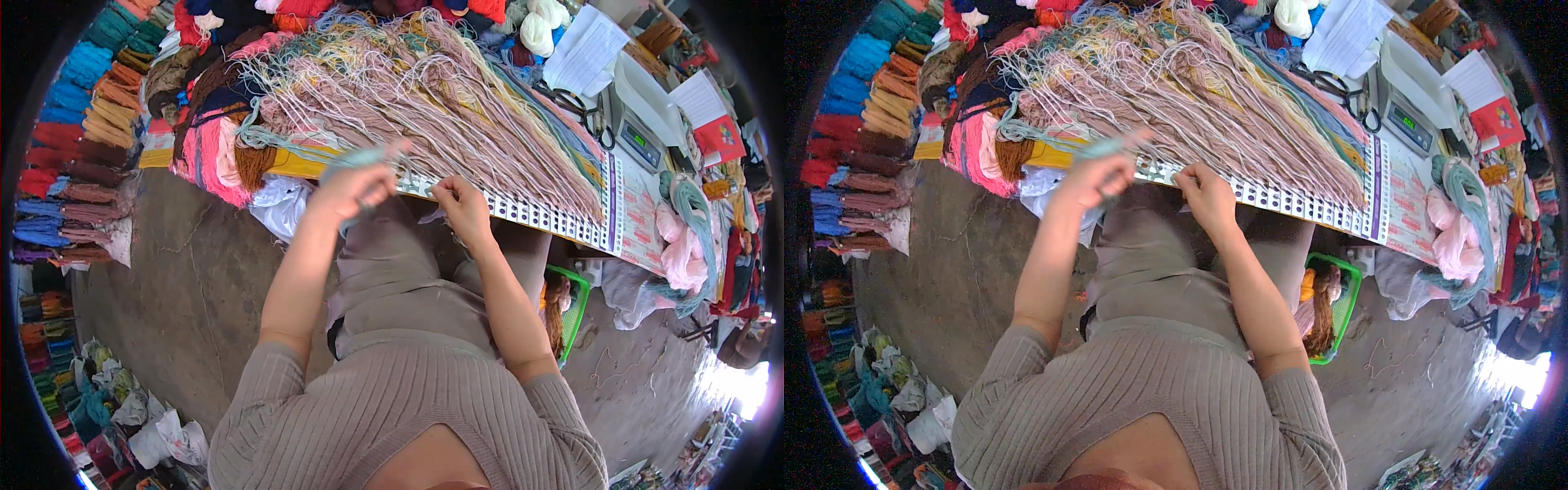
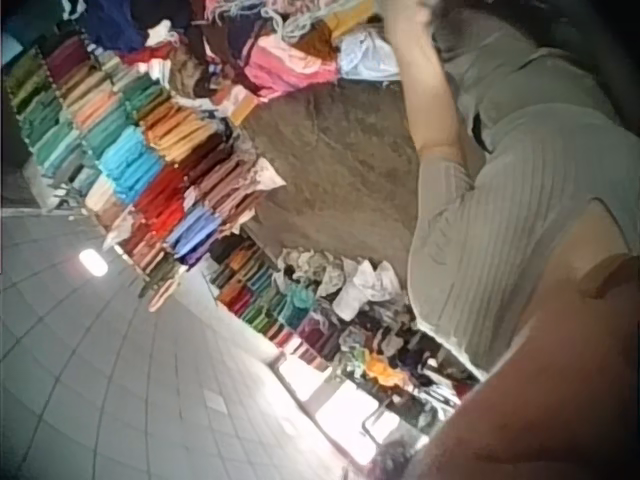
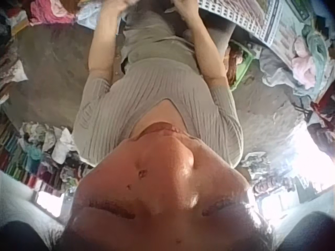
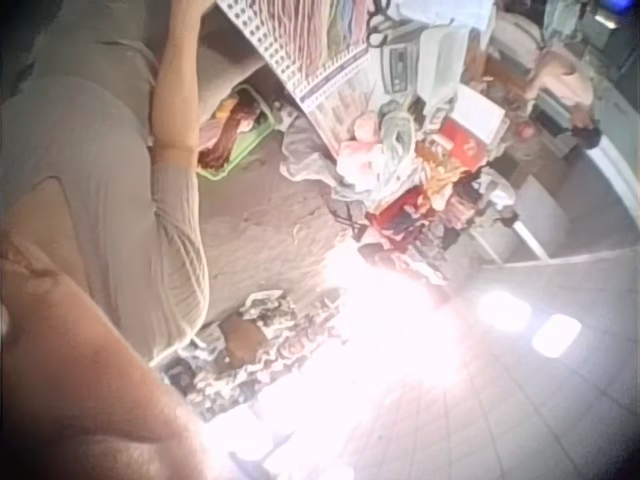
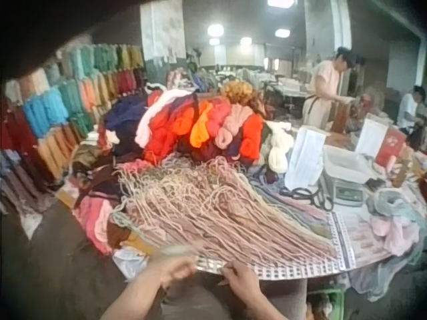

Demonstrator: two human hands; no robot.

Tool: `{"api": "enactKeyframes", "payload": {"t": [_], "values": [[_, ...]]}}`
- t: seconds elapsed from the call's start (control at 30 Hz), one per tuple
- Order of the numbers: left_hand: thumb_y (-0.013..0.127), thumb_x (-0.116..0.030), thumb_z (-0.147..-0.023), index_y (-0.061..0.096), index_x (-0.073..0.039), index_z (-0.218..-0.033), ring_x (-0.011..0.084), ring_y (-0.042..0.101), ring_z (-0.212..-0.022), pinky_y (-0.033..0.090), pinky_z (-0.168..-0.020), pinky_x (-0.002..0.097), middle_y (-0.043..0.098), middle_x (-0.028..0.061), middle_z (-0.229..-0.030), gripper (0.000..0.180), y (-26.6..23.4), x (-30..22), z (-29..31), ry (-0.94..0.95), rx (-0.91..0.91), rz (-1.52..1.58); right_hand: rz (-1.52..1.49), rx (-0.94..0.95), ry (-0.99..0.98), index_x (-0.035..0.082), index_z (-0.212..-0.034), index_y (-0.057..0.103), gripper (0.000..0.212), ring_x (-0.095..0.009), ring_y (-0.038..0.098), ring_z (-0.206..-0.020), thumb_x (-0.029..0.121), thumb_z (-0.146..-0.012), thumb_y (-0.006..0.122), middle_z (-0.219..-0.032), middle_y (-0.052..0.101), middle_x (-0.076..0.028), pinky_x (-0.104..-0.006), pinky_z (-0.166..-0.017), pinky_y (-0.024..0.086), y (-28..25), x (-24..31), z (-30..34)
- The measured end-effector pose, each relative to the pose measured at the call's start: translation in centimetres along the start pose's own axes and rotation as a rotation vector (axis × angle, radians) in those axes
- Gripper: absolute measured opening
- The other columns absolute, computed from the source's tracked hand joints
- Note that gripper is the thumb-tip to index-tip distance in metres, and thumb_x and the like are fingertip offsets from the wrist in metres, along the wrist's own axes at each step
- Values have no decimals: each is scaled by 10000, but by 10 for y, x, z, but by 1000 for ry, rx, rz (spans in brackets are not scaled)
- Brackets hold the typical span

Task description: Organize yarn by cutting bundles to length and attaching them to a cardboard sample holder strip.

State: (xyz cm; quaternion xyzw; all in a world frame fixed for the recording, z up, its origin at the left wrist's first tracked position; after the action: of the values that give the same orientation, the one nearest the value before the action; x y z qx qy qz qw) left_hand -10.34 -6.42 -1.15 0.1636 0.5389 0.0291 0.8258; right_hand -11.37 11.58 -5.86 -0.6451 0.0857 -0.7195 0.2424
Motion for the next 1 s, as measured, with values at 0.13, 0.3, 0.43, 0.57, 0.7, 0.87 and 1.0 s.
{"api": "enactKeyframes", "payload": {"t": [0.13, 0.3, 0.43, 0.57, 0.7, 0.87, 1.0], "values": [[580, -183, -842, 626, -70, -920, 80, 480, -413, 359, -385, 213, 581, 42, -590, 145, 27, 60, -23, -123, 107, -467, -114, -17, -93, 100, -875, 612, 200, -201, 613, -624, 293, -823, 603, -688, 638, -53, -324, -583, 453, 6, -16, -7], [559, -122, -816, 594, -19, -806, 67, 399, -440, 289, -386, 203, 572, 62, -680, 109, -62, 16, -11, -38, -53, 322, 384, -16, -142, 114, -970, 556, 338, -279, 620, -713, 361, -761, 655, -738, 631, -62, -398, -603, 455, 7, 25, 11], [483, -66, -831, 518, 74, -874, 77, 393, -445, 332, -409, 199, 578, 138, -1011, 151, -148, -36, 10, 159, -60, 844, 458, -127, -254, 129, -968, 557, 338, -222, 597, -667, 355, -746, 676, -693, 585, -23, -362, -563, 424, 6, 24, 9], [543, -272, -882, 562, 13, -791, 115, 448, -474, 354, -459, 236, 605, 86, -821, 300, -211, -63, 45, 313, -674, 275, 481, -97, -228, 126, -963, 555, 329, -226, 596, -675, 344, -749, 675, -703, 586, -21, -372, -567, 422, 8, 27, 10], [535, -418, -886, 643, -40, -948, 103, 492, -558, 383, -515, 248, 608, 43, -700, 398, -208, -24, 51, 2, -1002, -443, 388, -113, -250, 114, -952, 587, 280, -219, 594, -640, 310, -767, 666, -712, 598, -31, -349, -558, 439, 3, 21, 12], [519, -335, -902, 587, -24, -1124, 164, 541, -1054, 461, -840, 292, 590, 76, -1131, 388, -16, 38, 42, 124, -78, 256, -5, -179, -518, 39, -910, 629, 117, -191, 597, -700, 89, -805, 639, -778, 608, -83, -274, -633, 466, 15, 49, 51], [439, -356, -943, 511, -6, -1215, 159, 558, -968, 474, -740, 280, 572, 72, -1143, 449, 41, 61, 34, -47, 141, 366, -449, 84, -223, 0, -932, 591, 119, -105, 538, -681, 90, -855, 594, -765, 574, -36, -236, -614, 439, 43, 35, 58]]}}
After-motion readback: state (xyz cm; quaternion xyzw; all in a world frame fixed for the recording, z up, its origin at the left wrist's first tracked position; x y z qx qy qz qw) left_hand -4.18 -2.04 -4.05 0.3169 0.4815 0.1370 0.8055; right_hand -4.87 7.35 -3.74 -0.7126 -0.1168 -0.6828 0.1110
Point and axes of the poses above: each hand's wrist, its own z-axis away from the middle knuckle, its own y-axis out of the palm, x = y × z, the point moved 7 cm from there along -z, towards the middle knuckle
